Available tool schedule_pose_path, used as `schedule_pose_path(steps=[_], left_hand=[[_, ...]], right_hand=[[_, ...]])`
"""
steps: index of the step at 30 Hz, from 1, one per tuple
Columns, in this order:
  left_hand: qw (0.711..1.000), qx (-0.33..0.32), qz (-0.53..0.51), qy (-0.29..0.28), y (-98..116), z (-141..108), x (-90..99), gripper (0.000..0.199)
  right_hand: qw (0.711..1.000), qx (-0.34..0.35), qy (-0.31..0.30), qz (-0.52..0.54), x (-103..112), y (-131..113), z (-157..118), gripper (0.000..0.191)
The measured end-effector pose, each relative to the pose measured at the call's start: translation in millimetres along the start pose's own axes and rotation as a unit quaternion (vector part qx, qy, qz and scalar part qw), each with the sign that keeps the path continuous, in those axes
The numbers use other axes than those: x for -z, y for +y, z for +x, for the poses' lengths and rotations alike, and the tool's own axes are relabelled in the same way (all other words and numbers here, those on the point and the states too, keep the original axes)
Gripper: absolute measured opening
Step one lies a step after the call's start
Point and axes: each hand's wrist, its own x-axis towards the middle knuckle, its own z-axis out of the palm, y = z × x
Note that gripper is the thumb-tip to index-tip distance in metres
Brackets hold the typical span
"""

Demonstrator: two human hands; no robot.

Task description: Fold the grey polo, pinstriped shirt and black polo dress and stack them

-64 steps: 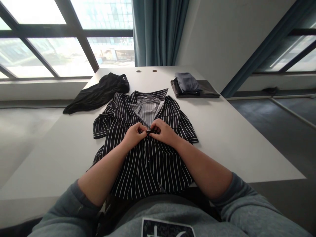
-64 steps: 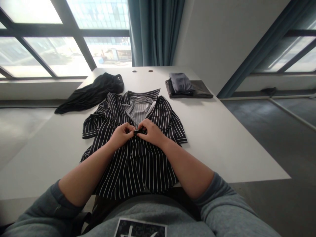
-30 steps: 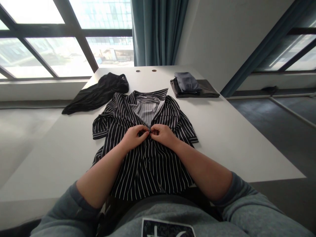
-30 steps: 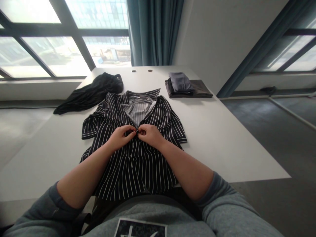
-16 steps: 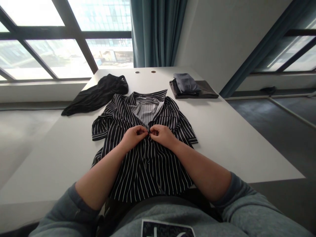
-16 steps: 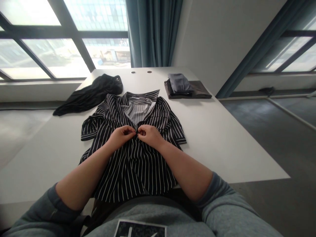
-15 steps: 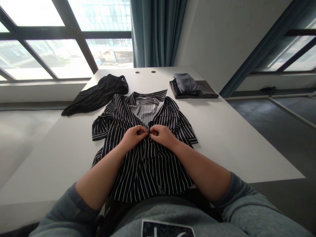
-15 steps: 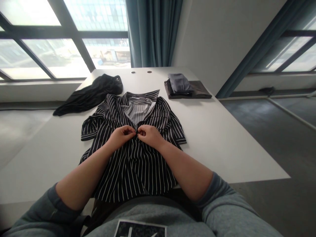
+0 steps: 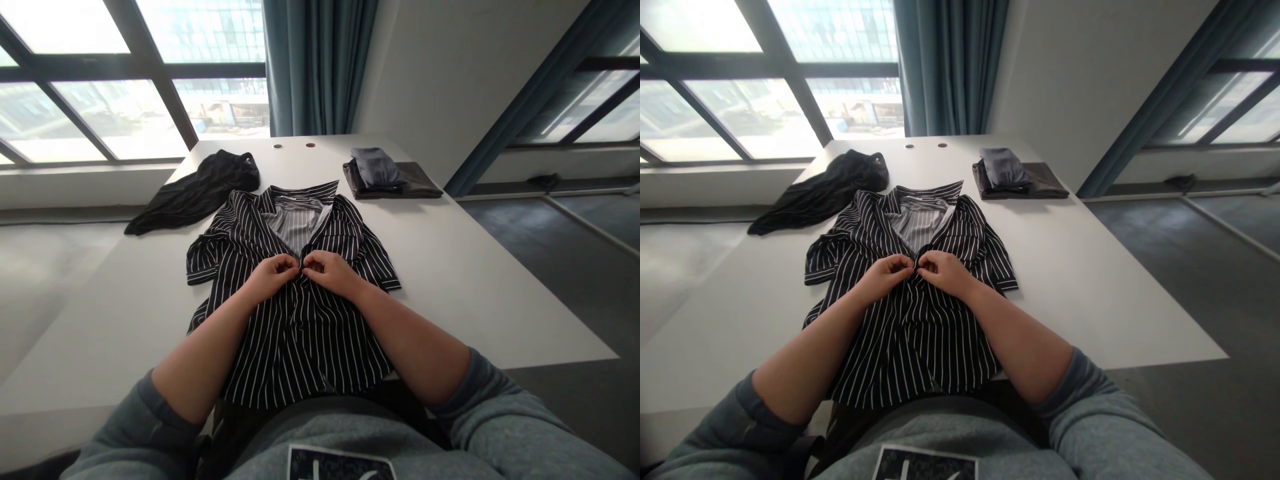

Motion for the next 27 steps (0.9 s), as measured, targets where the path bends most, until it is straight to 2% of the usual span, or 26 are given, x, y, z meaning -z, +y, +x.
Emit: schedule_pose_path(steps=[7, 13, 19, 27], left_hand=[[0.999, 0.023, -0.037, -0.007, -5, 2, -1.2, 0.022], [0.996, 0.054, -0.069, -0.001, -16, 5, -3.0, 0.023], [0.997, 0.062, -0.055, 0.002, -19, 5, -4.3, 0.022], [0.998, 0.052, -0.015, 0.017, -19, 5, -4.9, 0.023]], right_hand=[[0.999, -0.017, 0.010, 0.025, -1, 1, 0, 0.007], [1.000, 0.003, 0.004, 0.000, -2, 1, 0, 0.008], [0.999, 0.027, 0.004, -0.019, -3, 0, 0, 0.007], [0.999, 0.019, 0.030, -0.019, -5, 2, 0, 0.005]])
